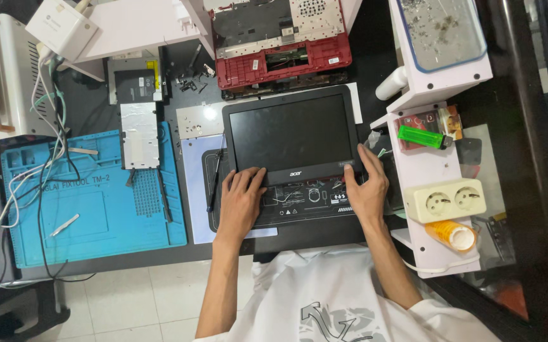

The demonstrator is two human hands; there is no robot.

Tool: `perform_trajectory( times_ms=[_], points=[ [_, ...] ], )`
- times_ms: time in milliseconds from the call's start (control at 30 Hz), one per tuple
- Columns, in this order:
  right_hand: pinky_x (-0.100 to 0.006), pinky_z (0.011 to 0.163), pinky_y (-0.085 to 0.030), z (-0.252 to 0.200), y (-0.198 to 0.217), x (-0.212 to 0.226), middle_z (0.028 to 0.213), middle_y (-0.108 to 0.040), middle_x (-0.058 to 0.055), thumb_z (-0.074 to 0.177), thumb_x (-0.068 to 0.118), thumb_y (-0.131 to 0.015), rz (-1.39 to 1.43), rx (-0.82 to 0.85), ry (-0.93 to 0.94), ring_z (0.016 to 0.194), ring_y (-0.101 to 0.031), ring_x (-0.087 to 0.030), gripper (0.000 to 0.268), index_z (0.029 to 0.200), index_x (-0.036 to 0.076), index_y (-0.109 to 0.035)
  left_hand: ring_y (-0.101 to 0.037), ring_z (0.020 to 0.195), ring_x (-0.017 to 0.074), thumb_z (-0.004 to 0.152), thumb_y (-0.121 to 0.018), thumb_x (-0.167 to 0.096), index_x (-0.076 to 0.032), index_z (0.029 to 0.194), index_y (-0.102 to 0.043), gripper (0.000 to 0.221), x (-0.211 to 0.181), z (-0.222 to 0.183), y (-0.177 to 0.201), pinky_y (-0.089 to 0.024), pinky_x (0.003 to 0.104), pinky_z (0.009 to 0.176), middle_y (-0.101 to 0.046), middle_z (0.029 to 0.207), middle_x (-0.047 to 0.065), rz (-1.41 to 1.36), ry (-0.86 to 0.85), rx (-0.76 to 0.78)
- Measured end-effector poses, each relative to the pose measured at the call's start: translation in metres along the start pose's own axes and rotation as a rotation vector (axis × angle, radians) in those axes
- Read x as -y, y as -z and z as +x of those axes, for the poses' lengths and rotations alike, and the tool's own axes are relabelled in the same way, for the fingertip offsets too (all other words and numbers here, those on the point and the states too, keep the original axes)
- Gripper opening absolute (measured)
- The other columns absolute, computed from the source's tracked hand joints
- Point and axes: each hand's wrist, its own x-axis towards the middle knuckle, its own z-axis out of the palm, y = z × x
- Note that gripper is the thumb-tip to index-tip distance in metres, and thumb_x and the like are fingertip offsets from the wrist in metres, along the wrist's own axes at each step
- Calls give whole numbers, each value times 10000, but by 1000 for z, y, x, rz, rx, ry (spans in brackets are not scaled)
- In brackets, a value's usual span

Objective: The person assembles a laptop screen by connecting a ribbon cable to the display panel and securing it with tape. They then attach the screen assembly to the laptop chassis, aligning the edges and snapping the frame into place. Finally, the person wipes the screen surface with their hand.

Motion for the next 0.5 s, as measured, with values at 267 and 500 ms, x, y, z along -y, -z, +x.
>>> perform_trajectory(
  times_ms=[267, 500],
  points=[
    [-466, 1184, -403, 5, 2, 4, 1416, -633, -209, 887, 40, -726, -90, 5, 99, 1330, -582, -397, 505, 1371, -48, -610, -612, 1197, 350, 967, -630, -110, -46, 1257, -679, 301, -10, -1, 17, -481, 438, 1017, -650, 1283, 136, -263, 367, -121],
    [-446, 1146, -437, 10, -2, 9, 1441, -595, -260, 909, 70, -723, -75, 34, 57, 1337, -560, -426, 546, 1406, -89, -565, -596, 1155, 414, 986, -588, -136, 4, 1301, -633, 348, -11, 5, 10, -480, 472, 957, -631, 1268, 220, -148, 581, -184]
  ],
)
